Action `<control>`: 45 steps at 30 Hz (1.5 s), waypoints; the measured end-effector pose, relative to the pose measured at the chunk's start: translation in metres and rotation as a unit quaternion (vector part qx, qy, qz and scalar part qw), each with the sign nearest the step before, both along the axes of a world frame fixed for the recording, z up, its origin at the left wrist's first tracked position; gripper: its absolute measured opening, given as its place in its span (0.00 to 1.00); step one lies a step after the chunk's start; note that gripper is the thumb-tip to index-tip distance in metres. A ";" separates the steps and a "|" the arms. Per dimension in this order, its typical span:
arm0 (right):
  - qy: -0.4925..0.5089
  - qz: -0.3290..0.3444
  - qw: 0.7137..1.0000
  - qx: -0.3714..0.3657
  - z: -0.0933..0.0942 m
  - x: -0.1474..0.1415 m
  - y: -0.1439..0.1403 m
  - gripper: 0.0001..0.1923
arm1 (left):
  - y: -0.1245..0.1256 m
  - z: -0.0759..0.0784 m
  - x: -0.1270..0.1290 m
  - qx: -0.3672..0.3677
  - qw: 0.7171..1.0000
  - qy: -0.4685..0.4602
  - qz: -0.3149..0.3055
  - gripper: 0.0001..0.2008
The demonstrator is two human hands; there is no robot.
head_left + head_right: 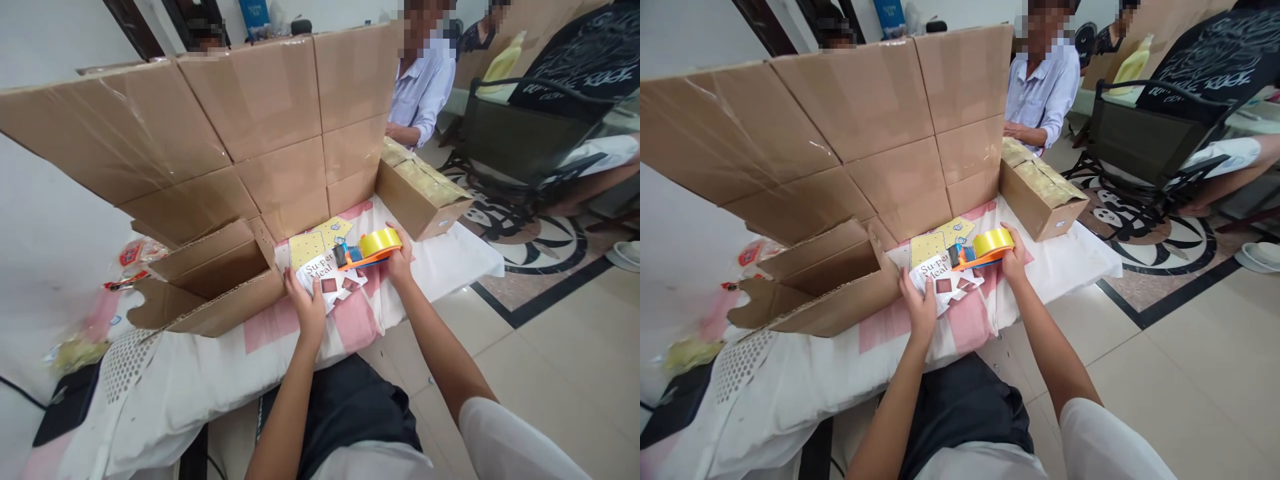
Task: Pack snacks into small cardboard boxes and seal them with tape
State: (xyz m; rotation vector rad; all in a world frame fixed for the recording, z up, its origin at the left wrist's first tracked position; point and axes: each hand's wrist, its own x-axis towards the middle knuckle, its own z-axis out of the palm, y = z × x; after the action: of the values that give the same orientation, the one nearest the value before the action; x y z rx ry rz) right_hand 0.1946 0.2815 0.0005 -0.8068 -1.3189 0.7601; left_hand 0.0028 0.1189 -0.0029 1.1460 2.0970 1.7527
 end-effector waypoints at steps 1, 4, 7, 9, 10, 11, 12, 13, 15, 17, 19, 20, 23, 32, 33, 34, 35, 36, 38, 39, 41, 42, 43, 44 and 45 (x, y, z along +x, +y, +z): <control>0.007 0.034 0.999 0.006 0.001 -0.002 -0.003 0.20 | -0.002 0.008 0.004 0.012 0.999 0.045 -0.015 0.31; 0.045 0.126 0.991 0.022 0.005 -0.011 -0.013 0.22 | 0.004 0.032 0.008 0.018 0.983 0.151 -0.101 0.27; 0.071 0.135 0.987 0.041 0.009 -0.021 -0.021 0.20 | 0.017 0.048 0.006 -0.034 0.966 0.185 -0.179 0.12; 0.071 0.118 0.989 0.049 0.012 -0.026 -0.024 0.17 | 0.024 0.053 0.004 -0.060 0.957 0.152 -0.240 0.06; 0.065 0.108 0.991 0.050 0.014 -0.028 -0.025 0.17 | 0.026 0.053 0.003 -0.065 0.953 0.118 -0.272 0.06; 0.056 0.094 0.993 0.049 0.016 -0.029 -0.025 0.18 | 0.027 0.053 0.004 -0.066 0.948 0.079 -0.300 0.07; 0.043 0.076 0.995 0.043 0.018 -0.030 -0.026 0.19 | 0.027 0.053 0.005 -0.065 0.945 0.042 -0.319 0.07; 0.030 0.049 0.998 0.031 0.020 -0.030 -0.029 0.21 | 0.026 0.052 0.006 -0.063 0.944 0.012 -0.323 0.07; 0.014 -0.023 1.000 -0.014 0.022 -0.031 -0.038 0.24 | 0.022 0.051 0.011 -0.055 0.951 -0.007 -0.304 0.08; 0.024 -0.082 0.994 -0.075 0.023 -0.032 -0.055 0.23 | 0.016 0.053 0.016 -0.039 0.960 0.021 -0.277 0.09; 0.075 -0.059 0.986 -0.139 0.021 -0.035 -0.076 0.17 | 0.010 0.056 0.019 -0.020 0.967 0.064 -0.246 0.10; 0.110 -0.015 0.980 -0.168 0.020 -0.037 -0.086 0.13 | 0.007 0.058 0.021 -0.011 0.969 0.087 -0.233 0.10; 0.195 0.104 0.952 -0.212 0.019 -0.044 -0.108 0.13 | -0.002 0.062 0.023 0.001 0.963 0.144 -0.228 0.09; 0.175 0.077 0.969 -0.155 0.035 -0.061 -0.116 0.20 | -0.024 0.055 0.043 0.004 0.962 0.113 -0.247 0.08; 0.161 0.067 0.974 -0.142 0.035 -0.061 -0.116 0.19 | -0.024 0.055 0.044 0.007 0.967 0.096 -0.238 0.07; 0.148 0.058 0.979 -0.130 0.034 -0.060 -0.117 0.19 | -0.025 0.056 0.046 0.009 0.970 0.080 -0.228 0.07; 0.136 0.048 0.982 -0.119 0.033 -0.059 -0.116 0.18 | -0.026 0.058 0.046 0.010 0.973 0.068 -0.218 0.07; 0.123 0.039 0.986 -0.109 0.031 -0.058 -0.116 0.17 | -0.027 0.061 0.047 0.014 0.976 0.058 -0.211 0.07; 0.087 0.030 0.992 -0.084 0.029 -0.055 -0.113 0.16 | -0.031 0.070 0.047 0.024 0.977 0.042 -0.207 0.08; 0.066 0.036 0.995 -0.073 0.028 -0.053 -0.112 0.16 | -0.033 0.075 0.047 0.027 0.976 0.029 -0.215 0.09; 0.048 0.049 0.996 -0.062 0.027 -0.050 -0.108 0.16 | -0.037 0.083 0.047 0.012 0.968 -0.018 -0.249 0.12; 0.056 0.054 0.995 -0.068 0.028 -0.049 -0.107 0.17 | -0.039 0.085 0.046 -0.006 0.962 -0.047 -0.267 0.12; 0.073 0.057 0.992 -0.082 0.029 -0.048 -0.105 0.17 | -0.041 0.084 0.046 -0.027 0.956 -0.078 -0.281 0.11; 0.095 0.059 0.989 -0.100 0.030 -0.048 -0.104 0.17 | -0.041 0.082 0.045 -0.048 0.949 -0.111 -0.291 0.09; 0.117 0.062 0.984 -0.119 0.032 -0.047 -0.103 0.17 | -0.042 0.078 0.046 -0.065 0.942 -0.145 -0.295 0.07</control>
State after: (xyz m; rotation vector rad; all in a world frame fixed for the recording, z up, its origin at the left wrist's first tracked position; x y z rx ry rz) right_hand 0.1474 0.1781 0.0324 -0.8019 -1.0874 1.0930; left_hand 0.0483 0.0769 0.0751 1.2223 1.4666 1.3716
